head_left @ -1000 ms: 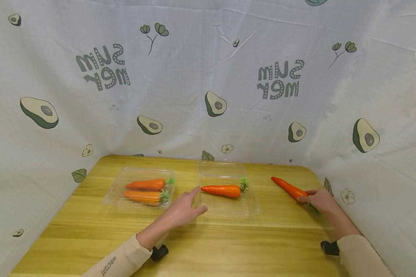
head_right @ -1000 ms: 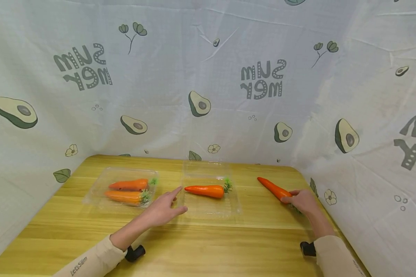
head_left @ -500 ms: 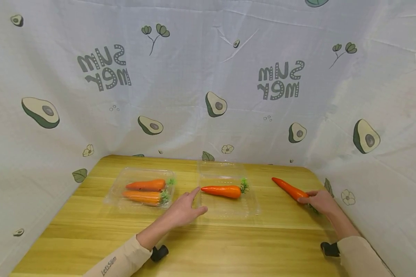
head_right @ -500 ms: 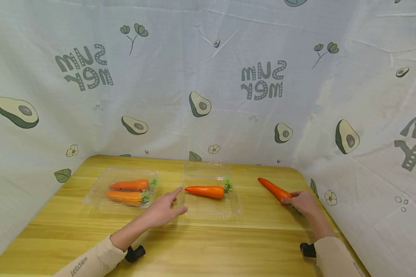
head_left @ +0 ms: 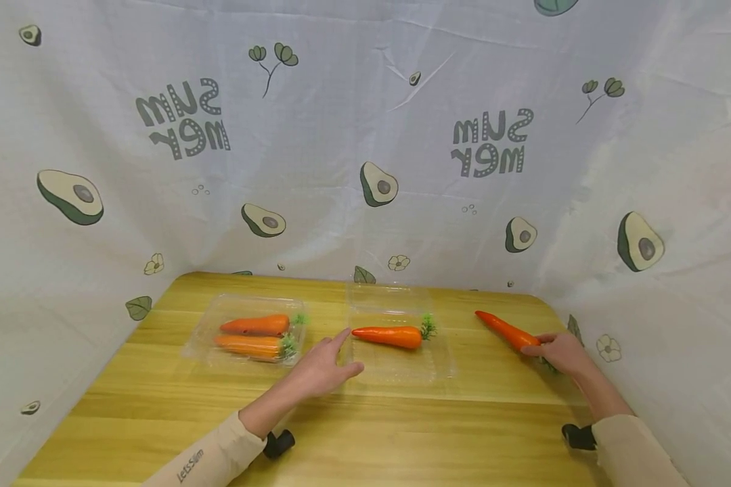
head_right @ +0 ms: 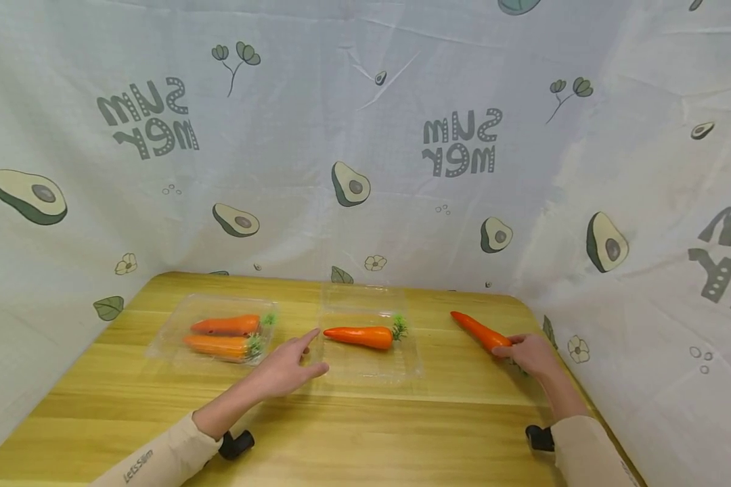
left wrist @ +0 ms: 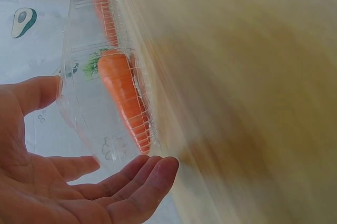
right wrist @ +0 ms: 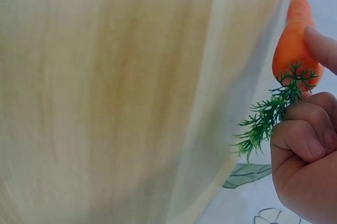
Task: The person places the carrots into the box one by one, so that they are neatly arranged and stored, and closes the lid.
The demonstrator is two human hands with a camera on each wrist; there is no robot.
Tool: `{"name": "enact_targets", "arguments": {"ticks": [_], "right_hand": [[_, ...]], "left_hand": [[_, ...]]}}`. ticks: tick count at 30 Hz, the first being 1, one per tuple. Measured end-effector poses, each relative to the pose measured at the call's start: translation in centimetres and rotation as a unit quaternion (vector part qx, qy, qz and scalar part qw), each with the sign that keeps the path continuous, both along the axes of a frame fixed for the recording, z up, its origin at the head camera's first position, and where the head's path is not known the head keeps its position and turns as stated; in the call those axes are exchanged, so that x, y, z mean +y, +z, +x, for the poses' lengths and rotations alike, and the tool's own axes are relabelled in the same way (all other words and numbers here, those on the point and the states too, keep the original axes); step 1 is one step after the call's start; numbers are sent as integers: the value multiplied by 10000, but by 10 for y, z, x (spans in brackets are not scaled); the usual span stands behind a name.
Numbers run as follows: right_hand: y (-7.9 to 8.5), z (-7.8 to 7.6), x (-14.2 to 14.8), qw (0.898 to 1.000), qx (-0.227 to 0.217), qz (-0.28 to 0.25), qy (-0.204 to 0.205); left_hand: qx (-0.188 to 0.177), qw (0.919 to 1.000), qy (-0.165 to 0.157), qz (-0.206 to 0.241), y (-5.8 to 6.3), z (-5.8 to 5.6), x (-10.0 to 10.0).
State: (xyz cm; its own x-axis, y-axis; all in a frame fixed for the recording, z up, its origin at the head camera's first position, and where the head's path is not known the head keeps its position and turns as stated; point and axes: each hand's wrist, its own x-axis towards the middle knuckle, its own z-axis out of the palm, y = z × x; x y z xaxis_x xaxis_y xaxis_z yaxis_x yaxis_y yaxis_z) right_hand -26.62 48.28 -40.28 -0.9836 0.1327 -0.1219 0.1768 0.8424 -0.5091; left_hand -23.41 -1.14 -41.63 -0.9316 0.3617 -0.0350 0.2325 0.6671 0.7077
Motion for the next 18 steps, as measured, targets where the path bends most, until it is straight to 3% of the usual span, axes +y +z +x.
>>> {"name": "enact_targets", "arguments": {"ticks": [18], "right_hand": [[19,2,-21,9989,240,112,385]], "left_hand": [[21,10000,-82,-41,-2,-2,1]]}}
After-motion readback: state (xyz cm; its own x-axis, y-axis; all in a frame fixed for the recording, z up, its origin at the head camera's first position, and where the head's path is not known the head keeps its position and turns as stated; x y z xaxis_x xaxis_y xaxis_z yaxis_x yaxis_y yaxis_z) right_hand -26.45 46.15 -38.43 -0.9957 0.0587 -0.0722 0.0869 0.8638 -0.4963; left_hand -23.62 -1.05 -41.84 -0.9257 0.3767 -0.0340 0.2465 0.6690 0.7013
